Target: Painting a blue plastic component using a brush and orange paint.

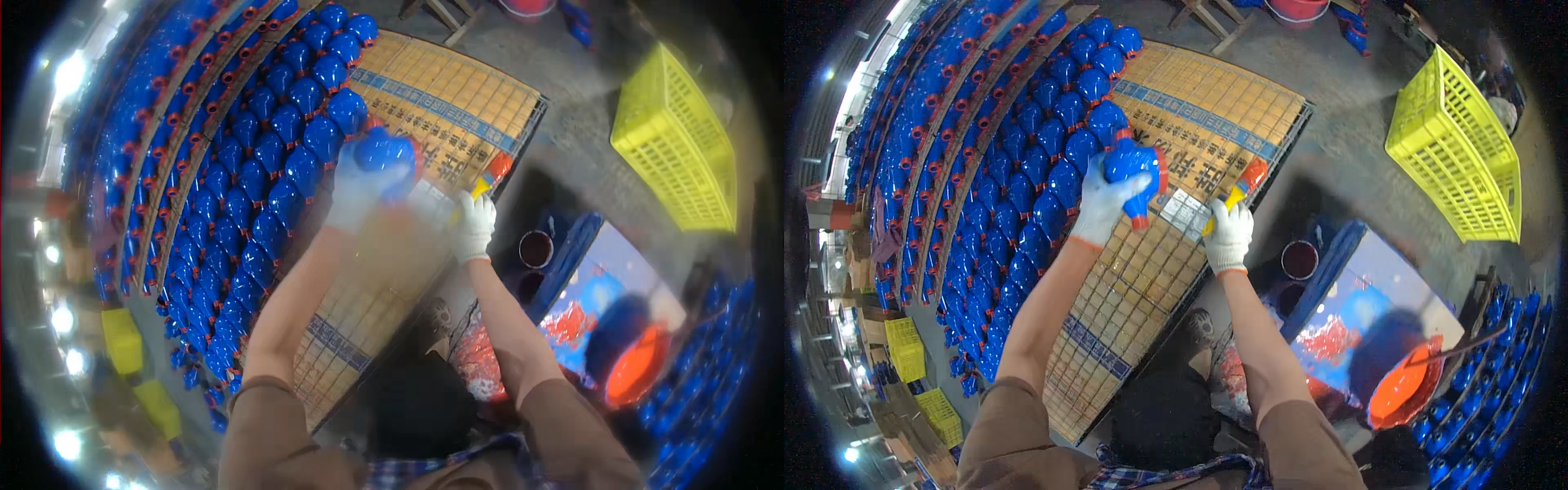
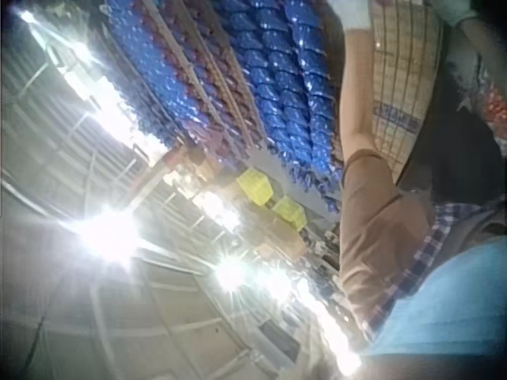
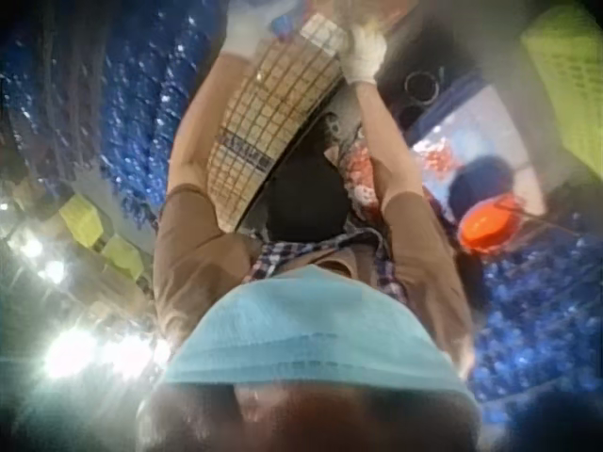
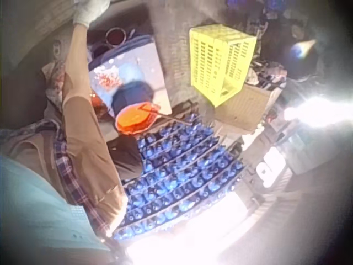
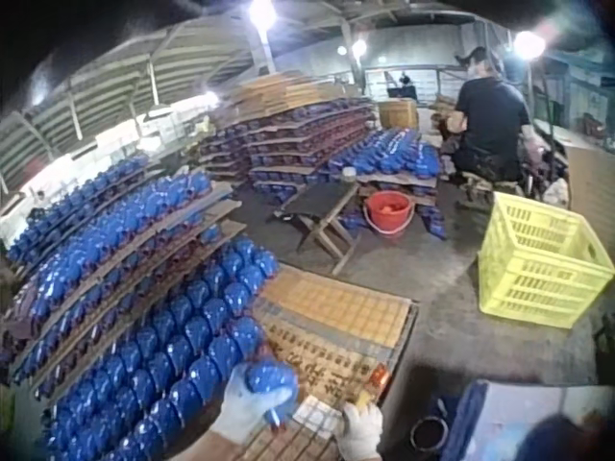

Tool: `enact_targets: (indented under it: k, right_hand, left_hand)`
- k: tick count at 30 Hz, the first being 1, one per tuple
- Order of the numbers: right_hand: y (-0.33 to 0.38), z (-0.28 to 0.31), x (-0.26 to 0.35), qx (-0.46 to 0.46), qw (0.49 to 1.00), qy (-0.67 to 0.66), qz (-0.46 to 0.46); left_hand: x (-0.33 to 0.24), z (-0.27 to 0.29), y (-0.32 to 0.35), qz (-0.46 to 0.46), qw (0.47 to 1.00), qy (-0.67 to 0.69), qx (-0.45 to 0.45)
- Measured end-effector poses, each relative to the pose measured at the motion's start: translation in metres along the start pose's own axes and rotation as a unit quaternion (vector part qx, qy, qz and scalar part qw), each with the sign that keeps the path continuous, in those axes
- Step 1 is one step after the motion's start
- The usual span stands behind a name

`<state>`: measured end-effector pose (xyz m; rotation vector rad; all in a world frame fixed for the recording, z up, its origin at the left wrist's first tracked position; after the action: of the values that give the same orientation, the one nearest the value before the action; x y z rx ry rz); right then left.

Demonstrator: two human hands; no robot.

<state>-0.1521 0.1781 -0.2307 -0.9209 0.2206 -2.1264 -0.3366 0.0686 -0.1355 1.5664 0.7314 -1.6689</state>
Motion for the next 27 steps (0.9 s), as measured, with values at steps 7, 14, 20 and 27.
enact_targets:
  k: [7,14,20,27]
  right_hand:
    - [0.000,-0.007,0.000,0.025,0.999,0.021,-0.014]
    - [-0.001,-0.010,-0.010,0.041,0.997,0.030,-0.052]
    - [-0.003,-0.005,-0.004,0.036,0.999,0.004,-0.039]
    - [0.004,-0.010,-0.013,0.024,1.000,0.009,-0.007]
  left_hand:
    - [-0.027,-0.015,-0.158,-0.016,0.853,-0.519,-0.055]
    - [-0.008,-0.018,-0.227,0.023,0.715,-0.696,-0.061]
    - [0.008,0.001,-0.222,-0.050,0.711,-0.695,-0.089]
    - [-0.055,0.001,-0.115,-0.204,0.816,-0.526,-0.126]
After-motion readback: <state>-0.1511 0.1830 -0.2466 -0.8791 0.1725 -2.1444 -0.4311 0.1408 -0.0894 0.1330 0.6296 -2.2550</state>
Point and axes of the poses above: each hand's wrist, its own y-axis away from the middle knuckle, its own z-axis out of the back of the hand, x = y × z, the point moved 6 cm from there along -y, towards the middle knuckle, and after that the axes turned 1 degree about -x, right-handed, at the moved point
